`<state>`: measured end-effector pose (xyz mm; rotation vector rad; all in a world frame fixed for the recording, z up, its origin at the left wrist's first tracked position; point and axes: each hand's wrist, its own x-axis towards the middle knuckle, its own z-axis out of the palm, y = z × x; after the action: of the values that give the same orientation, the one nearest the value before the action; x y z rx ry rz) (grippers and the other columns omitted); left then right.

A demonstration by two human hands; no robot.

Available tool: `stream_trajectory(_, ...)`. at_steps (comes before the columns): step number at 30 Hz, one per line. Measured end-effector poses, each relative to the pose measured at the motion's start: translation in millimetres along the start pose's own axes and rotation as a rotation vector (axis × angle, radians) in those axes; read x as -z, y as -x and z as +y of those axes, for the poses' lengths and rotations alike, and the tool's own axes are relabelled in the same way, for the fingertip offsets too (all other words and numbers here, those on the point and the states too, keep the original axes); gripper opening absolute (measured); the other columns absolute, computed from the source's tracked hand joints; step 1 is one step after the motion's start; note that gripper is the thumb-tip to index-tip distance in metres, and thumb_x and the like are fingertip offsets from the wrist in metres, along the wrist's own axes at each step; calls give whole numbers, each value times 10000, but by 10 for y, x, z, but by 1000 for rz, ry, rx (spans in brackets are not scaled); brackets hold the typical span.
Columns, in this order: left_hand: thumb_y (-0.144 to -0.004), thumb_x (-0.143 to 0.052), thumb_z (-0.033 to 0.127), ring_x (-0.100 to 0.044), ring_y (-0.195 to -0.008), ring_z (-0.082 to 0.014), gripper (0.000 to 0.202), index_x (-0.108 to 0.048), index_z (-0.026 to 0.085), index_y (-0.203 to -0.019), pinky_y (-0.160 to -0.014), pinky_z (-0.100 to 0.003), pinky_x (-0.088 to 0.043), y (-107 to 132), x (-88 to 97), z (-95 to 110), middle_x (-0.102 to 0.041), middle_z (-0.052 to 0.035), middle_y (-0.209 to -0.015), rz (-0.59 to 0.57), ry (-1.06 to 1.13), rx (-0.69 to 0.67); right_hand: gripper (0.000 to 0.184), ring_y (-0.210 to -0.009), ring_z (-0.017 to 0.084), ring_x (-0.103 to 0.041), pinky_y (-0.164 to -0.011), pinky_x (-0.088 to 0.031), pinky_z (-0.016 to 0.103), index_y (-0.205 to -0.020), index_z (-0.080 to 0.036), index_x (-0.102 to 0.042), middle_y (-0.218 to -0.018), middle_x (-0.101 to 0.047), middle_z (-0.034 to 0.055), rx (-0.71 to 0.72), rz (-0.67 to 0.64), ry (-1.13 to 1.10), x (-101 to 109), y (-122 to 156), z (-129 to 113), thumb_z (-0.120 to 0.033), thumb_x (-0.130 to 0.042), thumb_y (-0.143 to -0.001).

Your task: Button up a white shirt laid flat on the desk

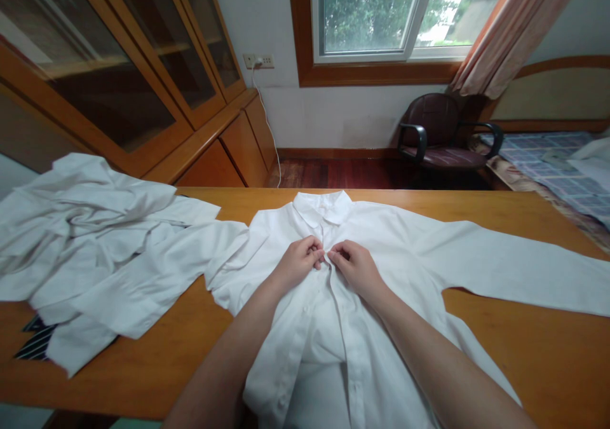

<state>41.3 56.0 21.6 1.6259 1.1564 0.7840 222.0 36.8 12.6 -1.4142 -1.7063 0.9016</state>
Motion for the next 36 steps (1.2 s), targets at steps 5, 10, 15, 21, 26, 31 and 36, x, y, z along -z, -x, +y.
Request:
stream_trajectory(5, -858, -561, 280, -606, -590, -127, 112, -576, 179, -812, -601, -228, -441, 0, -3, -11, -634, 9, -642, -3, 5, 9, 137, -649, 152, -558, -642, -397, 263, -764, -193, -649, -693, -648, 8, -7, -5, -3, -5, -1, 17, -263, -603, -873)
stream_trajectory(10, -856, -577, 302, -615, -590, -129, 133, -577, 178, -809, -593, -227, -447, -7, -3, -25, -643, 3, -664, -4, 24, 18, 142, -654, 158, -561, -629, -395, 263, -758, -198, -650, -686, -644, 11, 3, 5, 3, -12, -4, 24, -270, -599, -870)
stream_trajectory(15, -859, -602, 344, -626, -593, -130, 181, -601, 168, -816, -603, -231, -456, -3, 19, 5, -652, -6, -712, -13, -3, 47, 149, -651, 156, -561, -629, -392, 263, -754, -195, -646, -683, -643, 10, -3, 5, 9, -2, -3, 18, -277, -600, -870)
stream_trajectory(21, -867, -609, 374, -598, -575, -128, 231, -629, 159, -785, -585, -230, -437, -1, 36, -21, -610, 10, -673, -62, -68, 25, 148, -663, 154, -563, -637, -397, 262, -777, -190, -660, -714, -651, 14, 7, 2, 11, -6, 1, 31, -279, -596, -877)
stream_trajectory(26, -883, -582, 368, -571, -575, -123, 244, -614, 166, -750, -591, -230, -425, -1, 25, -25, -596, 15, -662, -55, -119, -9, 154, -660, 157, -560, -631, -396, 264, -771, -195, -653, -705, -643, 14, 27, -3, 16, -13, -1, 48, -286, -590, -878)
stream_trajectory(31, -882, -579, 365, -563, -585, -126, 240, -609, 168, -748, -591, -232, -424, -4, 20, -32, -578, 14, -669, -45, -116, -25, 125, -659, 159, -565, -638, -402, 266, -781, -199, -653, -704, -647, 11, 25, -1, 18, -3, 1, 22, -268, -590, -863)
stream_trajectory(36, -878, -583, 375, -565, -593, -129, 234, -613, 172, -765, -590, -234, -435, -3, 21, -43, -583, 10, -691, -46, -105, -26, 197, -663, 167, -570, -650, -411, 276, -737, -203, -622, -675, -637, 12, 11, 33, 25, 5, 5, -10, -268, -531, -899)
